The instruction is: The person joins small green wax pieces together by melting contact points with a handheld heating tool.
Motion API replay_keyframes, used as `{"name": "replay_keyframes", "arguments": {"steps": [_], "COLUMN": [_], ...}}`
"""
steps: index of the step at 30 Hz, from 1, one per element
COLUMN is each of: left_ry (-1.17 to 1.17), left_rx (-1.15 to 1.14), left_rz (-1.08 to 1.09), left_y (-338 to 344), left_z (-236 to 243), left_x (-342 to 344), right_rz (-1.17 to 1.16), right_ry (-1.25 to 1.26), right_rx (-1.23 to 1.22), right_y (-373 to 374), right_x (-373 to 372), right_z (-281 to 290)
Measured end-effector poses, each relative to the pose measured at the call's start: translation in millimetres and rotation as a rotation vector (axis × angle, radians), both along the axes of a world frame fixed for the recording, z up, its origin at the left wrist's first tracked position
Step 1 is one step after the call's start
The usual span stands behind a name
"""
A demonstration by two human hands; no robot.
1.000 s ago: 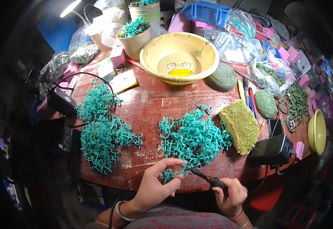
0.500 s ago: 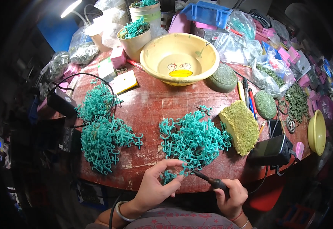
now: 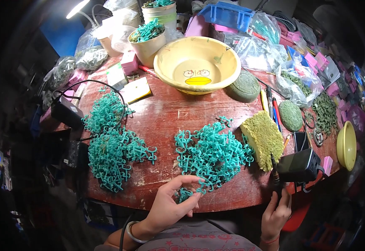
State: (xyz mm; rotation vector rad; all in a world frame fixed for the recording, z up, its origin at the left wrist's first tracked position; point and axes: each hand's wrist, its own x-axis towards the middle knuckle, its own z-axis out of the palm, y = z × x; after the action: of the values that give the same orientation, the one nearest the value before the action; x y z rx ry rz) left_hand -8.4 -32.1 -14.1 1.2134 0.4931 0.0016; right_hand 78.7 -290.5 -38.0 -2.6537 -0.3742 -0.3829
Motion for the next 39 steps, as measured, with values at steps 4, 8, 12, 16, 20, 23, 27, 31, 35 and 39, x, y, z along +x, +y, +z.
{"name": "replay_keyframes", "arguments": {"steps": [4,8,12,16,20,23,27,31,35,39], "left_ry": [0.0,0.004,0.016,0.037,-0.158,-0.133,0.008,0.091,0.031,-0.258], "left_rx": [-0.017,-0.023,-0.021,0.197,1.203,1.539,1.791,1.882,1.946,1.756], "left_rz": [-0.005,0.01,0.017,0.09,0.475,0.541,0.572,0.586,0.636,0.518], "left_y": [0,0,2,16,61,93,112,116,103,76], "left_z": [-1,-2,-3,16,13,19,21,21,29,21], "left_x": [-1,-2,-4,-9,-20,-22,-13,-9,-4,-8], "right_rz": [0.013,0.044,0.045,0.044,0.104,0.167,0.183,0.18,0.176,0.177], "right_ry": [-0.073,-0.139,-0.128,-0.205,-0.125,-0.082,-0.092,-0.058,-0.086,-0.084], "right_rx": [0.031,0.014,0.032,0.133,0.159,0.191,0.202,0.193,0.163,0.17], "right_y": [0,-5,0,-11,2,8,11,9,8,12], "right_x": [1,3,4,0,-2,1,1,-1,0,-2], "right_z": [0,-6,-7,-19,-16,-17,-15,-17,-18,-14]}}
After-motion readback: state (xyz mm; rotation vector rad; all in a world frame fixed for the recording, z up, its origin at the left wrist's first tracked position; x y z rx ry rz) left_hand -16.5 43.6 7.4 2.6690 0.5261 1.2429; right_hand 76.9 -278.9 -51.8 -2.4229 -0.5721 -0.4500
